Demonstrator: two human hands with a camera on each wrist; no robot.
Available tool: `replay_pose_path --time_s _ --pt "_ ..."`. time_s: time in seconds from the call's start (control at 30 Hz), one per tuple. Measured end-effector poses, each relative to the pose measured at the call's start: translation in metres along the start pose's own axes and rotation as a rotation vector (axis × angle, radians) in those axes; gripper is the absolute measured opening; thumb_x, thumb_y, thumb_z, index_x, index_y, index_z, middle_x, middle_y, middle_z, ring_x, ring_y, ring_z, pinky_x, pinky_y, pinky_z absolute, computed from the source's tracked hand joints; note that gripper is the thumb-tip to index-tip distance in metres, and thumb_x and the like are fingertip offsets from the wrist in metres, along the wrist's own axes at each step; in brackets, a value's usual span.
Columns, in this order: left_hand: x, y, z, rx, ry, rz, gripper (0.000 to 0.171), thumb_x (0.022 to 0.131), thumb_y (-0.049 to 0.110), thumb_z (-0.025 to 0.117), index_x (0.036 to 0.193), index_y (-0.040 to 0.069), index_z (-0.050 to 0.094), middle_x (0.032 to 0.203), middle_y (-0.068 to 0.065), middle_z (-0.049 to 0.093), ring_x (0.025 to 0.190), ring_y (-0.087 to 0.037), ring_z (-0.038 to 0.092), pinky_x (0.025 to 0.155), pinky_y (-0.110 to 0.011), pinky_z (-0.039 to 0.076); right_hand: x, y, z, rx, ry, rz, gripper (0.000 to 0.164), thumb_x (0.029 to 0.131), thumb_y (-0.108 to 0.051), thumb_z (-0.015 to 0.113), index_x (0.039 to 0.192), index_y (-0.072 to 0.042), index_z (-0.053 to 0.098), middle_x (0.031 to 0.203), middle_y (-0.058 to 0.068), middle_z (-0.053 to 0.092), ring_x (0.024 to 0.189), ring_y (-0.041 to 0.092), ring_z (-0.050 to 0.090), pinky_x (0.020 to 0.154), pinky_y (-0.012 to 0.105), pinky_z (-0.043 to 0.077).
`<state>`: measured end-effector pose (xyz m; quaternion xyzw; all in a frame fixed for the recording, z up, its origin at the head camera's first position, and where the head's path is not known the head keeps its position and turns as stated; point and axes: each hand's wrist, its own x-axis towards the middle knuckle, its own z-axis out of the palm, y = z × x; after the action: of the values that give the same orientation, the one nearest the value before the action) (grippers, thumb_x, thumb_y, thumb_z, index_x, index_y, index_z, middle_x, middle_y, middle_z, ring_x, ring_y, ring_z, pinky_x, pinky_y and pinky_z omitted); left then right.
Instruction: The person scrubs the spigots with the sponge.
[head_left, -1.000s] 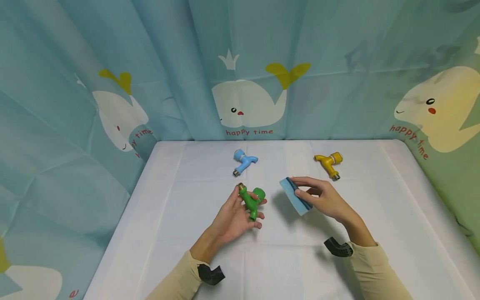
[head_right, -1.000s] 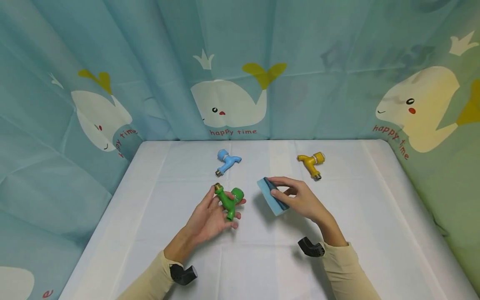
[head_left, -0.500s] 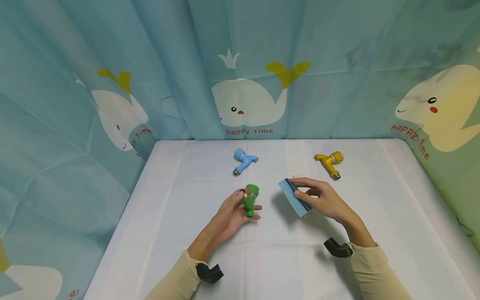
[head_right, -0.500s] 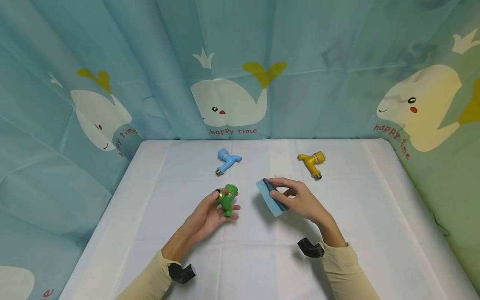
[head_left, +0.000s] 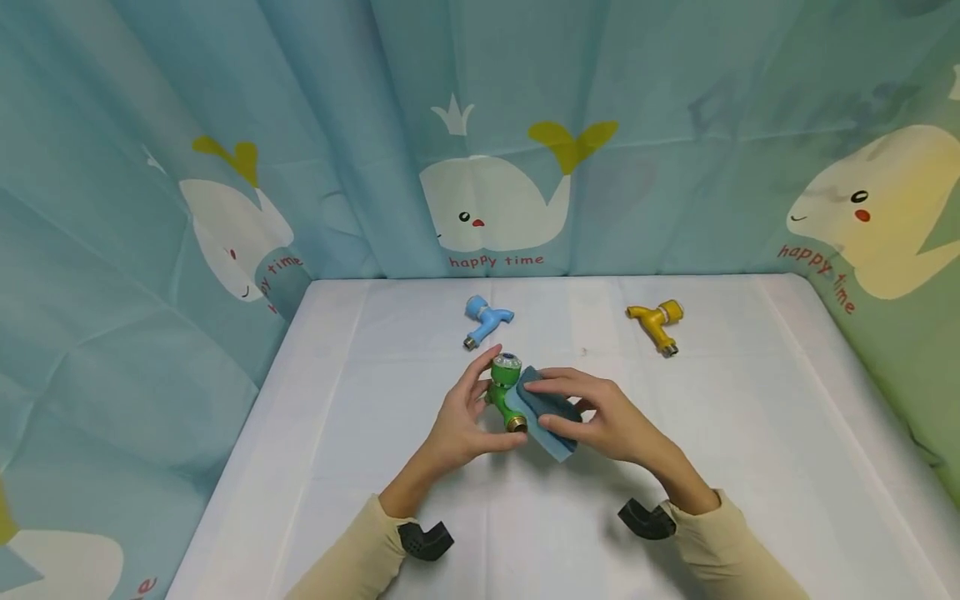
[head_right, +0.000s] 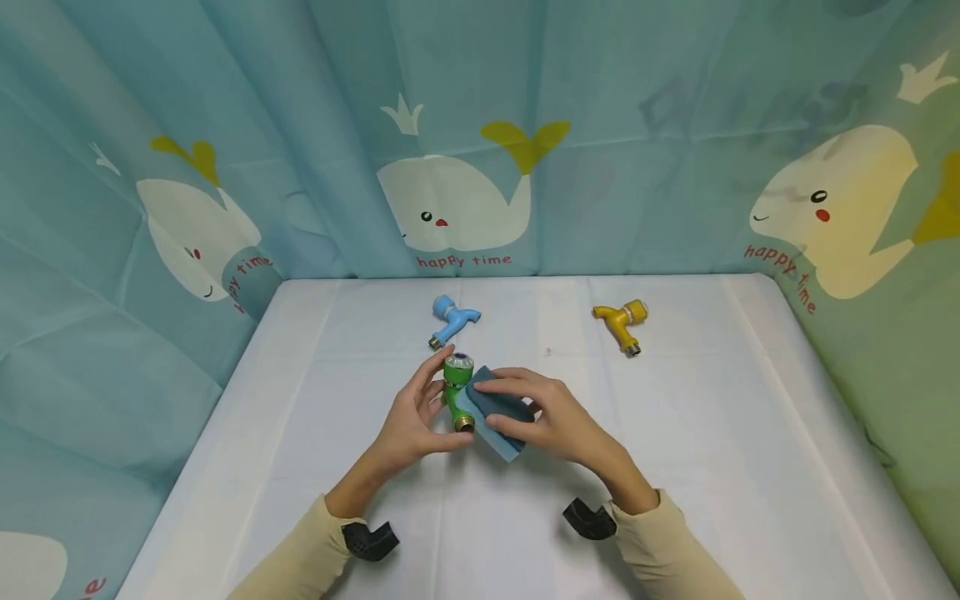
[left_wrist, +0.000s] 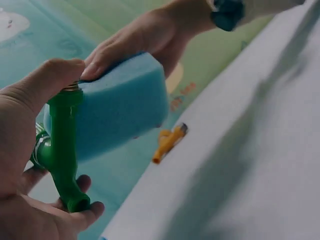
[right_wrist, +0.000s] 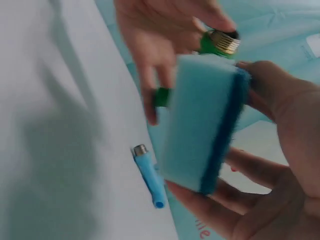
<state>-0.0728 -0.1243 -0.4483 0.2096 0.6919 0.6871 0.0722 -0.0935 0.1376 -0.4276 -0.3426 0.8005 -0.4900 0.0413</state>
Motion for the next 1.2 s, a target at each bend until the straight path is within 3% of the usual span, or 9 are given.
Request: replay_pose_path --time_s 0.13,0.33,0.47,0.57,0.8,0.9,1.03,1.13,1.2 --pt "0.004 0.006 -0.005 0.129 -0.028 0.119 0.114 0.07 0.002 0.094 0.162 0.024 0.03 0.16 -0.008 0.037 0.137 -0.025 0.048 0.116 -0.038 0.04 0.006 -0.001 0.002 0.057 -0.051 -0.021 0.041 0.095 -0.015 0.076 0.136 -0.016 0.069 0.14 0.009 0.063 0.111 0.025 0.065 0.074 0.032 0.06" --pt "0.014 0.015 -0.01 0.559 -0.07 0.435 0.113 0.06 0.015 0.102 0.155 0.008 0.04 0.154 -0.012 0.046 0.137 -0.026 0.049 0.109 -0.039 0.048 0.015 0.006 -0.02 0.204 -0.341 0.044 0.035 0.101 -0.015 0.068 0.136 -0.012 0.069 0.127 0.004 0.072 0.097 0.023 0.07 0.079 0.035 0.06" --pt "0.017 0.015 -0.011 0.713 -0.085 0.531 0.111 0.061 0.018 0.102 0.154 0.006 0.041 0.153 -0.013 0.047 0.138 -0.029 0.046 0.111 -0.041 0.046 0.018 0.008 -0.021 0.234 -0.332 0.137 0.036 0.102 -0.018 0.067 0.137 -0.009 0.067 0.13 0.007 0.07 0.106 0.025 0.069 0.086 0.033 0.059" --pt "0.019 0.013 -0.011 0.801 -0.058 0.55 0.112 0.059 0.019 0.103 0.153 0.005 0.043 0.152 -0.013 0.048 0.136 -0.03 0.046 0.111 -0.043 0.044 0.021 0.005 -0.012 0.21 -0.279 0.166 0.039 0.102 -0.023 0.068 0.138 -0.009 0.066 0.133 0.008 0.068 0.103 0.023 0.069 0.082 0.032 0.059" --pt "0.018 0.002 -0.01 0.969 0.007 0.537 0.112 0.059 0.026 0.103 0.153 0.008 0.045 0.152 -0.01 0.049 0.126 -0.03 0.051 0.105 -0.046 0.047 0.021 0.0 0.002 0.024 -0.161 0.099 0.037 0.095 -0.022 0.076 0.13 -0.012 0.072 0.126 0.005 0.071 0.09 0.015 0.066 0.072 0.033 0.058" --pt "0.018 0.002 -0.011 0.976 0.045 0.519 0.116 0.056 0.026 0.104 0.153 0.008 0.045 0.152 -0.009 0.05 0.124 -0.03 0.052 0.104 -0.047 0.047 0.022 -0.002 0.008 -0.003 -0.124 0.084 0.037 0.096 -0.023 0.075 0.131 -0.01 0.071 0.128 0.011 0.069 0.096 0.02 0.068 0.075 0.034 0.059" --pt "0.019 -0.002 -0.012 0.968 0.05 0.476 0.115 0.055 0.027 0.105 0.153 0.009 0.047 0.151 -0.008 0.051 0.122 -0.028 0.054 0.102 -0.046 0.048 0.023 -0.005 0.007 -0.127 -0.168 0.064 0.037 0.096 -0.025 0.075 0.132 -0.015 0.072 0.131 0.012 0.067 0.114 0.027 0.065 0.09 0.043 0.058" --pt "0.016 -0.009 -0.011 0.948 0.053 0.425 0.111 0.059 0.028 0.103 0.153 0.009 0.046 0.152 -0.008 0.05 0.122 -0.027 0.054 0.099 -0.045 0.05 0.022 -0.003 0.001 -0.199 -0.148 0.076 0.036 0.095 -0.023 0.076 0.13 -0.015 0.073 0.126 0.01 0.07 0.108 0.025 0.067 0.086 0.042 0.058" --pt "0.012 -0.013 -0.01 0.929 0.07 0.399 0.11 0.061 0.028 0.101 0.154 0.009 0.045 0.153 -0.008 0.049 0.124 -0.027 0.053 0.099 -0.045 0.05 0.021 0.001 0.0 -0.152 -0.134 0.11 0.036 0.095 -0.022 0.076 0.13 -0.015 0.073 0.125 0.007 0.071 0.095 0.021 0.069 0.077 0.037 0.059"
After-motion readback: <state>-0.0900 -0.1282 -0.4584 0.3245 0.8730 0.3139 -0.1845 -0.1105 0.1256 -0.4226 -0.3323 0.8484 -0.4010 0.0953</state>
